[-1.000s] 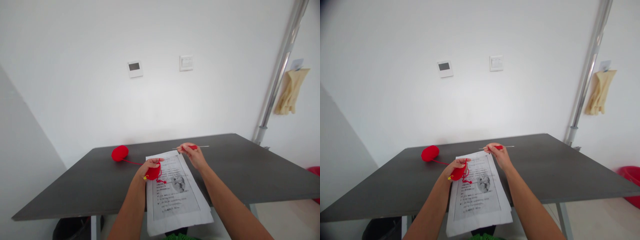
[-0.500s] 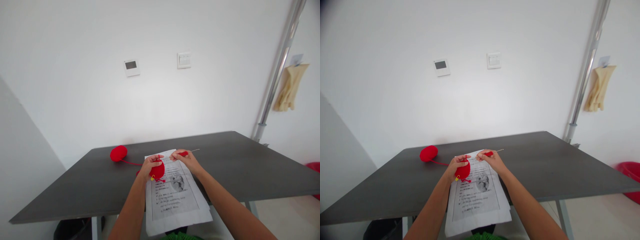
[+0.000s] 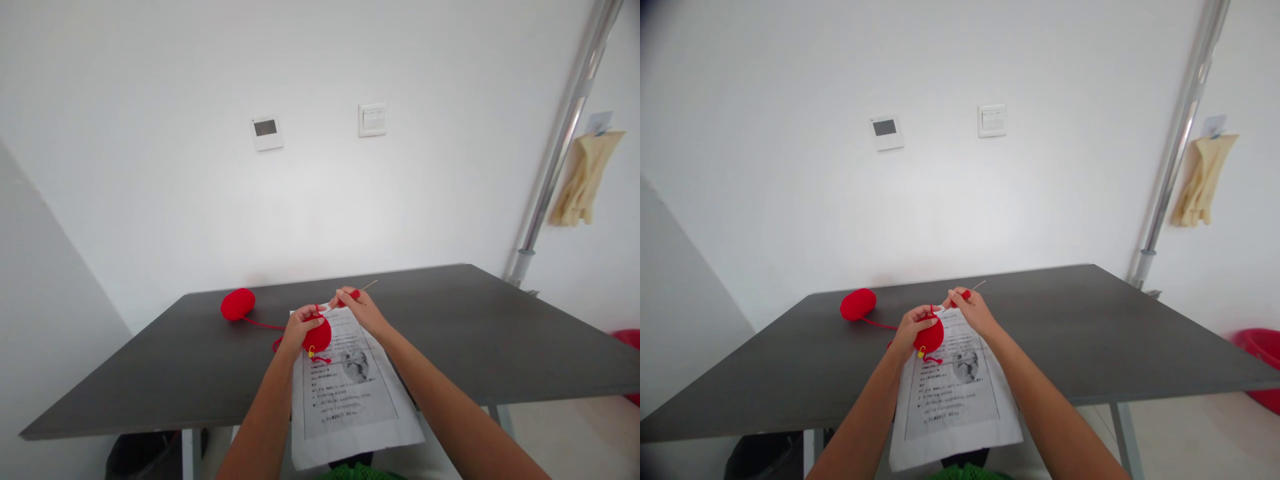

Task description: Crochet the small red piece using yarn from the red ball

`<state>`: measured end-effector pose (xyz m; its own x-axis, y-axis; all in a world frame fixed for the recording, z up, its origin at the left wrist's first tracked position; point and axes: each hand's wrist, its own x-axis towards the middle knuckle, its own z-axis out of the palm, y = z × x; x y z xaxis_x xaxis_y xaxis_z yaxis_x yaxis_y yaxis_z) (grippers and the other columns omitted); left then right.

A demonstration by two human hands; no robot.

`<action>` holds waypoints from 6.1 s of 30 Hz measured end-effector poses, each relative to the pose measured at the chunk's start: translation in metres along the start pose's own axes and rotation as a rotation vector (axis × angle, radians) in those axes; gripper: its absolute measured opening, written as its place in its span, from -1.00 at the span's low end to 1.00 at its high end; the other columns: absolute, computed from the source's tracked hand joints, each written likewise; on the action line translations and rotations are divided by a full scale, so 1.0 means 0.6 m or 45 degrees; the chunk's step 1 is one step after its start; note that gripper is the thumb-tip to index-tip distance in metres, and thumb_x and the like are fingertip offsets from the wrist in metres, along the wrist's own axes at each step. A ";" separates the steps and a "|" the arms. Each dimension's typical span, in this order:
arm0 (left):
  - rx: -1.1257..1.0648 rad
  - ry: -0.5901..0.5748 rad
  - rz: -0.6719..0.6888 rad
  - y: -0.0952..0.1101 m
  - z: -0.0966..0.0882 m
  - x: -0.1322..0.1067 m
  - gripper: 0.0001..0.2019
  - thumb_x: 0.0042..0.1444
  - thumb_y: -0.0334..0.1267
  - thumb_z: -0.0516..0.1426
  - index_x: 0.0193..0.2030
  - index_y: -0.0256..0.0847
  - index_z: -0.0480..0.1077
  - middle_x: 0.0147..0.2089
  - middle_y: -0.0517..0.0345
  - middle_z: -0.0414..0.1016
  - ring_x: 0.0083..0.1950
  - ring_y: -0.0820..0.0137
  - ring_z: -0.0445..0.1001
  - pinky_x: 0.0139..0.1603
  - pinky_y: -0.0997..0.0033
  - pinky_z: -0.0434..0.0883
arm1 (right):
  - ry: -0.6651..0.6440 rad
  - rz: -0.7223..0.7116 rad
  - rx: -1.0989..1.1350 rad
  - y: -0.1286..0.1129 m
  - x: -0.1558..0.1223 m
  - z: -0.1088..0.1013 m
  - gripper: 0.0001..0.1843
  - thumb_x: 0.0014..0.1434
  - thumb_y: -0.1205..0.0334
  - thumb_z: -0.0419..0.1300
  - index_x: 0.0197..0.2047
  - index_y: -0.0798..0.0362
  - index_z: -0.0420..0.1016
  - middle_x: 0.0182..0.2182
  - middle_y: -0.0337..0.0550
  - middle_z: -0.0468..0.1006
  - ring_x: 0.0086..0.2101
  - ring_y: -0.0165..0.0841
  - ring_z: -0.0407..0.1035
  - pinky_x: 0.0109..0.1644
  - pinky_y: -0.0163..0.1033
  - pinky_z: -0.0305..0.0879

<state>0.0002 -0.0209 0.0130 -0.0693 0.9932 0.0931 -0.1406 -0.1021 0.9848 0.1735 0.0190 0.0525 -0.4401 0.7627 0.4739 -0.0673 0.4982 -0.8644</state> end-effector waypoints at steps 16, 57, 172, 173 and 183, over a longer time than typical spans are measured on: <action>0.219 0.062 0.192 -0.012 -0.001 0.008 -0.74 -0.23 -0.31 0.24 -0.30 -0.28 0.46 -0.35 0.06 0.55 -0.31 0.31 0.48 -0.26 0.37 0.37 | -0.140 -0.245 -0.831 0.058 -0.019 0.030 -0.81 0.18 0.29 0.03 -0.19 0.03 0.44 -0.37 -0.17 0.52 -0.35 -0.35 0.36 -0.29 -0.34 0.17; 0.407 0.106 0.234 -0.007 0.004 0.002 -0.83 -0.21 -0.37 0.19 -0.38 -0.25 0.46 -0.40 0.11 0.53 -0.33 0.31 0.46 -0.27 0.37 0.36 | -0.327 -0.161 -1.411 0.031 -0.026 0.040 -0.78 0.10 0.43 0.03 -0.16 0.09 0.36 -0.28 -0.05 0.50 -0.25 -0.25 0.35 -0.25 -0.28 0.13; -0.228 0.231 -0.045 0.014 0.014 -0.013 -0.75 -0.38 -0.27 0.31 -0.46 -0.28 0.48 -0.50 0.14 0.50 -0.50 0.44 0.42 -0.45 0.48 0.31 | 0.025 -0.397 -0.670 0.028 -0.037 0.038 -0.63 0.28 0.11 -0.13 -0.38 0.05 0.40 -0.43 -0.14 0.45 -0.37 -0.36 0.30 -0.24 -0.29 0.20; -0.230 0.229 -0.034 0.014 0.014 -0.013 -0.76 -0.37 -0.27 0.31 -0.46 -0.28 0.48 -0.49 0.13 0.50 -0.49 0.44 0.42 -0.44 0.48 0.31 | -0.014 -0.428 -0.714 0.026 -0.037 0.039 -0.65 0.28 0.12 -0.12 -0.35 0.05 0.40 -0.41 -0.12 0.45 -0.34 -0.35 0.29 -0.21 -0.29 0.20; -0.134 0.225 0.059 -0.002 0.006 -0.005 -0.82 -0.30 -0.29 0.29 -0.47 -0.27 0.46 -0.50 0.17 0.49 -0.49 0.45 0.41 -0.44 0.50 0.30 | 0.074 -0.356 -0.843 0.026 -0.036 0.048 -0.63 0.31 0.21 -0.17 -0.47 0.05 0.28 -0.53 -0.22 0.36 -0.45 -0.40 0.25 -0.33 -0.33 0.16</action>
<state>0.0040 -0.0236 0.0118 -0.2487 0.9632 0.1015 -0.2347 -0.1616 0.9585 0.1562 -0.0015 0.0242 -0.4362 0.5814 0.6868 0.3944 0.8095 -0.4349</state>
